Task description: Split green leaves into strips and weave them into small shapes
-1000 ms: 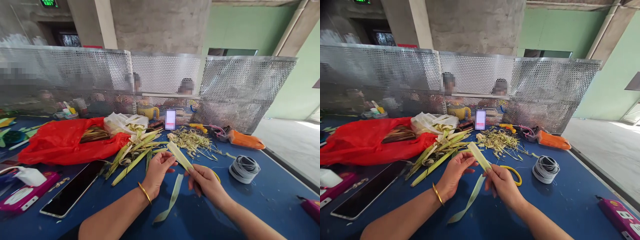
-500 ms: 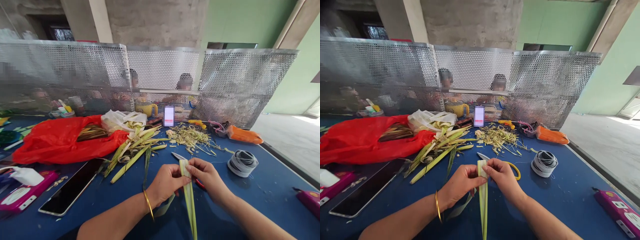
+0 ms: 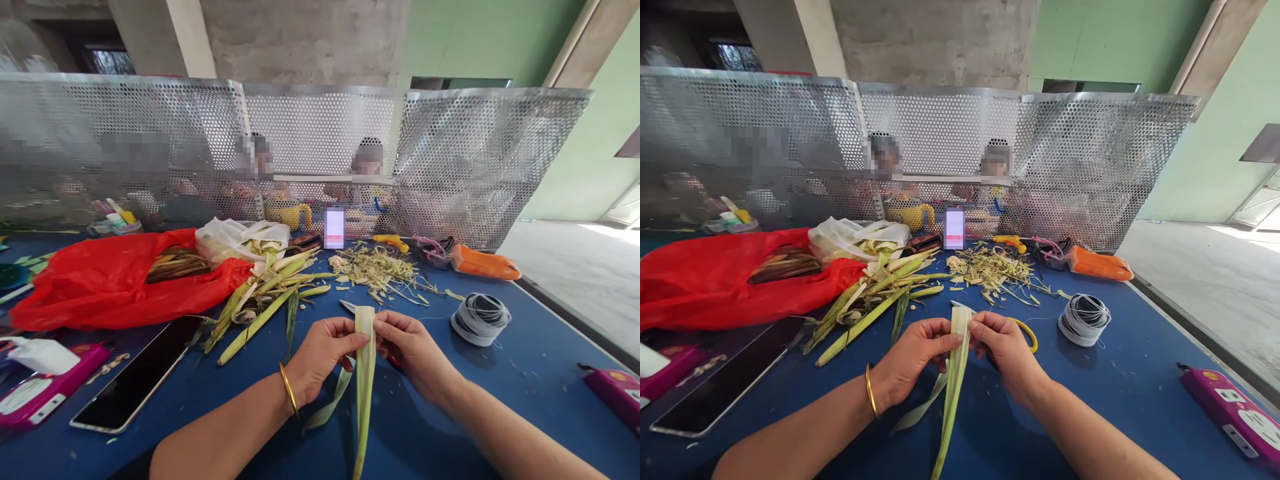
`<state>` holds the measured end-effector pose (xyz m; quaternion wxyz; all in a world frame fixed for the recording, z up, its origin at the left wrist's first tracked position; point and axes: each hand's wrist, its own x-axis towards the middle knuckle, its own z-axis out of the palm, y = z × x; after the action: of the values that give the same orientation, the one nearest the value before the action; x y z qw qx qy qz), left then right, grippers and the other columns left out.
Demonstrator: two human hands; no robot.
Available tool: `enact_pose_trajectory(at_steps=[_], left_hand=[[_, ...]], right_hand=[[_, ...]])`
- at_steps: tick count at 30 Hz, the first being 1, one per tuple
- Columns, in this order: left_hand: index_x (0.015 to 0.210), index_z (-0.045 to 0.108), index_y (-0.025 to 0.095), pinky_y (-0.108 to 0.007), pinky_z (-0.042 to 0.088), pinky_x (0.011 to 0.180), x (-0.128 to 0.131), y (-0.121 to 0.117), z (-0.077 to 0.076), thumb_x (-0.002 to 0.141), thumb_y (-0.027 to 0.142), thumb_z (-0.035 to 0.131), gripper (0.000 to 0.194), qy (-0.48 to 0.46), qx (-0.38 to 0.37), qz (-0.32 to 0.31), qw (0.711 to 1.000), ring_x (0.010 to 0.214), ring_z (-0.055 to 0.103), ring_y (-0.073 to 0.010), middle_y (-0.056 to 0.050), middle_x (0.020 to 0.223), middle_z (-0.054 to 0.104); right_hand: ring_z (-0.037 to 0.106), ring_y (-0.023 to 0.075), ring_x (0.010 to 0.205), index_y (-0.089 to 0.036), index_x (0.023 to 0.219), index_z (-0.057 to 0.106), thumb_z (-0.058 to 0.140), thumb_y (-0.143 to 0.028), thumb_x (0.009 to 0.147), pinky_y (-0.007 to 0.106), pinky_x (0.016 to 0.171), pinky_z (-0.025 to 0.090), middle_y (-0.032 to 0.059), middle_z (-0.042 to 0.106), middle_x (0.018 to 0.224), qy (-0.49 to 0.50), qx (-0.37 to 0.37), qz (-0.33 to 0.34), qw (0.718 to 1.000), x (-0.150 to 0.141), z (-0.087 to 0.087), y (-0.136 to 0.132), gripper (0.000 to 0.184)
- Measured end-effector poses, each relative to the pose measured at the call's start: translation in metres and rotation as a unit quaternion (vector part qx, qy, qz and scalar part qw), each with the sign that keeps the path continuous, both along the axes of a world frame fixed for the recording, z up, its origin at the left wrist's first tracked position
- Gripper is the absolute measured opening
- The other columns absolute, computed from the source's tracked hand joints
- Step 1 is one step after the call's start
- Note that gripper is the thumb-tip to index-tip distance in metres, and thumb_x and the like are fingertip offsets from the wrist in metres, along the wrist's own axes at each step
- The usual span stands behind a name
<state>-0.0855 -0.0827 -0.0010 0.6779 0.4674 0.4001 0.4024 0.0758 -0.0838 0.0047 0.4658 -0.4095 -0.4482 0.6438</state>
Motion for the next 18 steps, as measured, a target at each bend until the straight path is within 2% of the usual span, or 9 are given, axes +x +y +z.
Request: enact_pose_trajectory(at_steps=[3,6,7,9,11,12,14,16,18], left_hand=[[0.070,0.067,0.014,-0.019,0.038,0.049,0.0004,0.0007,-0.0010,0.065,0.038,0.076,0.026,-0.001,-0.004,-0.003,1.000,0.054,0.052,-0.0094,-0.002,0.063,0.063],[0.071,0.065,0.014,-0.020,0.039,0.049,0.0014,0.0010,-0.0011,0.067,0.040,0.073,0.027,0.011,-0.008,-0.008,1.000,0.056,0.054,-0.0110,-0.003,0.066,0.063],[0.073,0.064,0.015,-0.020,0.039,0.049,0.0014,0.0009,-0.0008,0.068,0.041,0.072,0.027,0.021,0.000,0.010,1.000,0.058,0.055,-0.0121,-0.003,0.068,0.064],[0.075,0.060,0.018,-0.021,0.040,0.050,0.0008,0.0003,0.0004,0.068,0.040,0.072,0.026,0.062,0.060,0.095,0.992,0.062,0.056,-0.0129,-0.001,0.070,0.061],[0.072,0.056,0.020,-0.021,0.040,0.054,-0.0004,-0.0013,0.0020,0.066,0.037,0.074,0.026,0.115,0.161,0.175,0.965,0.061,0.052,-0.0118,0.002,0.067,0.056],[0.070,0.054,0.020,-0.021,0.039,0.056,-0.0009,-0.0024,0.0026,0.066,0.036,0.075,0.026,0.135,0.204,0.186,0.952,0.061,0.051,-0.0112,0.003,0.066,0.054],[0.069,0.055,0.020,-0.021,0.038,0.057,-0.0008,-0.0050,0.0030,0.065,0.035,0.076,0.026,0.154,0.243,0.148,0.946,0.060,0.049,-0.0112,0.003,0.065,0.054],[0.071,0.056,0.020,-0.022,0.038,0.058,0.0007,-0.0069,0.0021,0.064,0.035,0.077,0.027,0.156,0.237,0.099,0.954,0.061,0.049,-0.0119,0.002,0.067,0.056],[0.071,0.056,0.020,-0.022,0.038,0.058,0.0027,-0.0074,0.0005,0.063,0.034,0.077,0.026,0.160,0.229,0.079,0.957,0.062,0.049,-0.0122,0.002,0.067,0.057]], right_hand=[[0.044,0.0073,0.052,-0.016,0.070,0.065,0.077,-0.034,0.067,0.019,0.049,0.034,-0.0032,0.055,0.060,-0.043,0.020,0.007,0.999,-0.0007,0.0033,-0.0020,0.021],[0.045,0.0081,0.053,-0.016,0.070,0.064,0.075,-0.037,0.068,0.020,0.050,0.036,-0.0030,0.055,0.061,-0.090,0.056,0.001,0.994,-0.0013,0.0046,-0.0024,0.024],[0.046,0.0084,0.053,-0.016,0.070,0.063,0.073,-0.039,0.070,0.020,0.050,0.036,-0.0029,0.055,0.060,-0.098,0.064,-0.006,0.993,-0.0014,0.0042,-0.0021,0.025],[0.046,0.0087,0.053,-0.017,0.070,0.061,0.070,-0.041,0.072,0.020,0.050,0.037,-0.0027,0.055,0.060,-0.111,0.075,-0.025,0.991,-0.0014,0.0026,-0.0014,0.026],[0.046,0.0088,0.052,-0.017,0.069,0.059,0.069,-0.042,0.073,0.021,0.049,0.037,-0.0029,0.055,0.060,-0.125,0.082,-0.042,0.988,-0.0017,0.0007,-0.0013,0.027],[0.046,0.0088,0.051,-0.017,0.069,0.058,0.069,-0.042,0.072,0.021,0.048,0.037,-0.0032,0.054,0.059,-0.131,0.086,-0.047,0.987,-0.0023,0.0000,-0.0015,0.028],[0.046,0.0091,0.052,-0.018,0.068,0.058,0.070,-0.042,0.072,0.021,0.049,0.037,-0.0036,0.053,0.059,-0.137,0.093,-0.049,0.985,-0.0040,-0.0007,-0.0027,0.028],[0.047,0.0100,0.055,-0.017,0.068,0.059,0.070,-0.043,0.072,0.022,0.052,0.038,-0.0030,0.054,0.061,-0.136,0.102,-0.040,0.985,-0.0062,-0.0009,-0.0041,0.028],[0.048,0.0109,0.059,-0.017,0.067,0.059,0.070,-0.044,0.072,0.023,0.055,0.038,-0.0024,0.055,0.062,-0.131,0.108,-0.031,0.985,-0.0075,-0.0010,-0.0048,0.029]])
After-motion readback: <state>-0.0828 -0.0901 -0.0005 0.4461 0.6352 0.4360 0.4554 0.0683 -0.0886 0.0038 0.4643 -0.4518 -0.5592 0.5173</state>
